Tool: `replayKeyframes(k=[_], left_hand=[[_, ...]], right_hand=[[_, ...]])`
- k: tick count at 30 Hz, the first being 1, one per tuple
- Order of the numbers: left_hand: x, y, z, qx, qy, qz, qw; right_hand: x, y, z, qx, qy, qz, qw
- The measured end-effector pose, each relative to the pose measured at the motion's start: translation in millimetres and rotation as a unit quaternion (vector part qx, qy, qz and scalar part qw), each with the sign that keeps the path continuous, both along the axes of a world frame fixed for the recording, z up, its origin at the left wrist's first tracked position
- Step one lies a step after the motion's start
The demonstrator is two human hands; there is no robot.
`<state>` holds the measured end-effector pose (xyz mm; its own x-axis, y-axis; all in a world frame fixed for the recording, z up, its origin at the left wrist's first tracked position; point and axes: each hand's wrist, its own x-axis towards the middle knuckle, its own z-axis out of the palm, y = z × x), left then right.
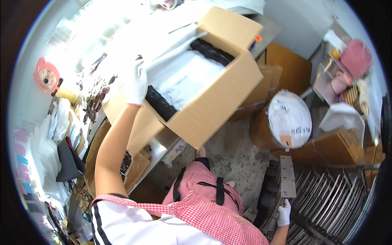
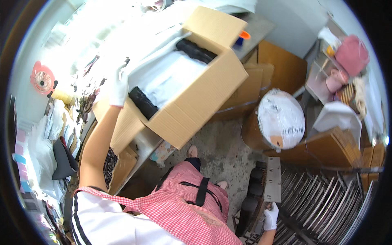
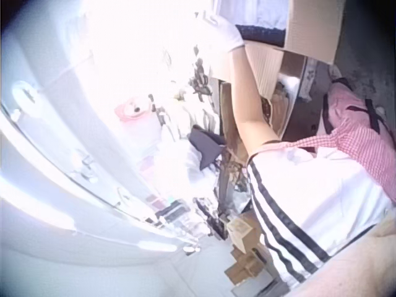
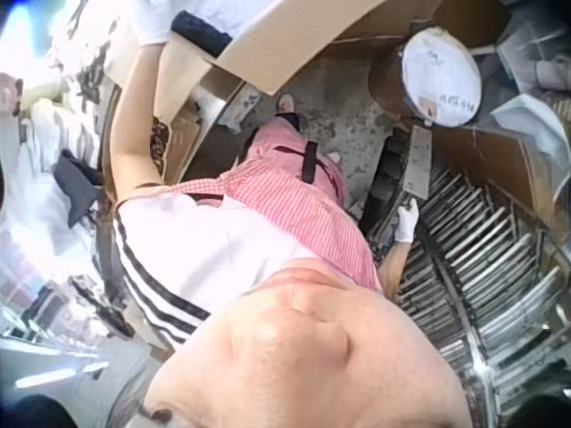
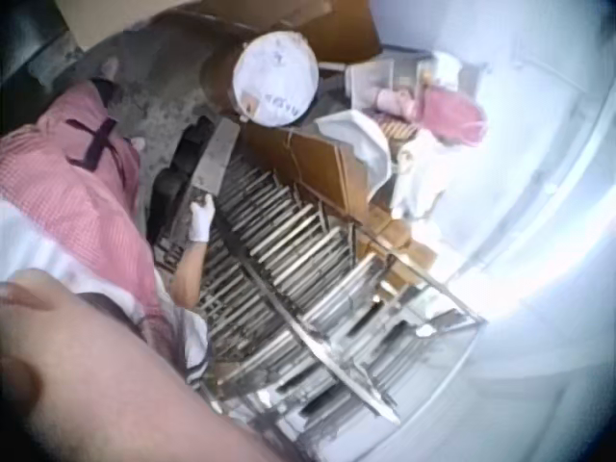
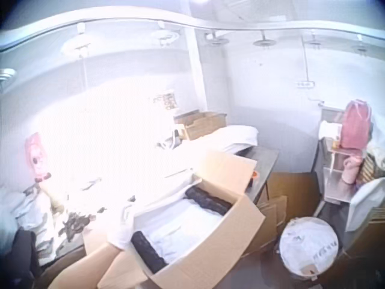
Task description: The person repeatedly picks up small black cylindrical objects from a cardboard box and places them into slots on a metal rack. They periodically retrieve empty metal racks from a nearby stack and place them on the table to continue filling them with the objects.
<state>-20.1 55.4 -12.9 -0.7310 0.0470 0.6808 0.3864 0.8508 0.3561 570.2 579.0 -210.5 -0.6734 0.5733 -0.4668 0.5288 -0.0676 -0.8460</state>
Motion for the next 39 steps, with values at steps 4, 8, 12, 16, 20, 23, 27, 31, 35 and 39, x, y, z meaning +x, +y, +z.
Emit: replayKeyframes(k=[4,8,12,16,20,23,27,31,35,39], left_hand=[[-112.2,-76.3,16.3,-0.13,-0.129,0.043,0.982],[-164.7,-100.8,-0.5,-0.183,-0.24,0.033,0.953],[-197.8,-104.1,-36.5,-0.312,-0.124,0.018,0.942],[-194.3,-136.2,-42.0,-0.3,-0.098,0.013,0.949],[-159.9,-204.4,-6.5,-0.399,-0.218,0.167,0.875],[-150.2,-242.1,14.4,-0.332,-0.19,0.174,0.907],[-180.7,-222.2,3.8,-0.207,-0.228,0.117,0.944],[-241.7,-177.1,-13.7,-0.127,-0.256,0.153,0.946],[-299.0,-164.7,-28.6,-0.116,-0.279,0.212,0.93],[-335.4,-172.2,-49.2,-0.143,-0.31,0.267,0.901]], right_hand=[[-101.5,-41.6,99.7,0.055,0.081,-0.044,0.994],[-187.4,-79.6,182.1,0.156,0.129,0.03,0.979],[-262.5,-101.3,244.3,0.138,0.128,-0.055,0.981],[-328.2,-117.6,315.9,0.002,0.143,-0.092,0.985],[-397.2,-129.3,356.5,0.099,0.169,-0.009,0.981],[-450.8,-117.6,363.5,0.193,0.194,0.092,0.958],[-521.4,-82.7,369.2,0.273,0.229,0.208,0.911],[-592.7,-53.1,374.5,0.311,0.262,0.296,0.864],[-655.0,-41.5,368.1,0.319,0.297,0.383,0.814],[-689.8,-50.0,366.7,0.338,0.277,0.394,0.809]])
